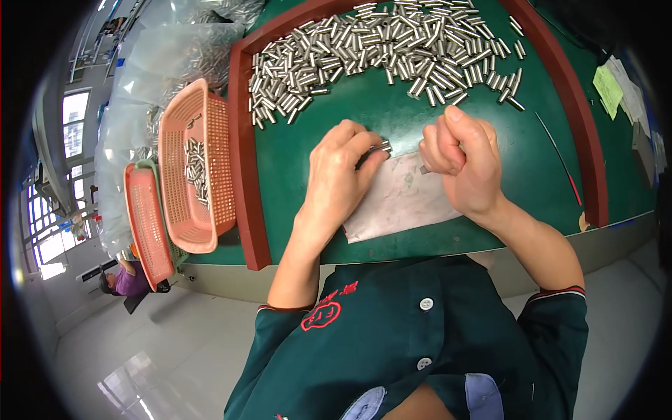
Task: Assembling small metal components at a factory workbench using a hand tool.
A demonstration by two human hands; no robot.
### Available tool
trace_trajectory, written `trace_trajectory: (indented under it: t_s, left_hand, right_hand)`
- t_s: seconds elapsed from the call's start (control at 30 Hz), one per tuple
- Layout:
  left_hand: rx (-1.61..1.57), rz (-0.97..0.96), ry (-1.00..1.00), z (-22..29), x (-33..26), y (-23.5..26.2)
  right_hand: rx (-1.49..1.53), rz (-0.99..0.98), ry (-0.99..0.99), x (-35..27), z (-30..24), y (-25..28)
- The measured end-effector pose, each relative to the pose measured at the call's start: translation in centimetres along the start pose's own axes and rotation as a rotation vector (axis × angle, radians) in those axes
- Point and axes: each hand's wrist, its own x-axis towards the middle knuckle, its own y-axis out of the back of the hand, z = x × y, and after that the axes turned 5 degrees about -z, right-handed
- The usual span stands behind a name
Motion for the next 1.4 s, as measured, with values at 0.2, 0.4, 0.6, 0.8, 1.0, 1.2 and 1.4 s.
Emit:
trace_trajectory:
  t_s: [0.2,0.4,0.6,0.8,1.0,1.2,1.4]
  left_hand:
    - [0.172,0.043,-0.149,0.2,0.4,-0.8]
    - [0.22,0.06,-0.258,0.1,0.5,-1.0]
    - [0.167,-0.001,-0.313,2.1,-1.2,-1.7]
    - [-0.024,-0.042,-0.128,2.3,-1.7,-1.9]
    - [-0.05,0.047,-0.192,2.2,-2.0,-2.2]
    - [0.013,0.112,-0.185,2.4,-2.5,-3.2]
    - [0.009,0.138,-0.186,2.1,-2.5,-3.5]
  right_hand:
    - [0.057,-0.028,-0.018,0.1,0.0,0.4]
    - [0.012,0.009,0.016,0.1,0.2,0.2]
    - [0.06,-0.029,-0.011,0.1,-0.1,0.4]
    - [0.019,0.004,0.011,0.2,0.2,0.3]
    - [0.088,0.043,-0.003,0.0,-0.4,0.6]
    - [0.115,0.04,-0.001,-0.3,-0.1,0.2]
    - [0.104,0.037,-0.012,-0.2,-0.3,0.2]
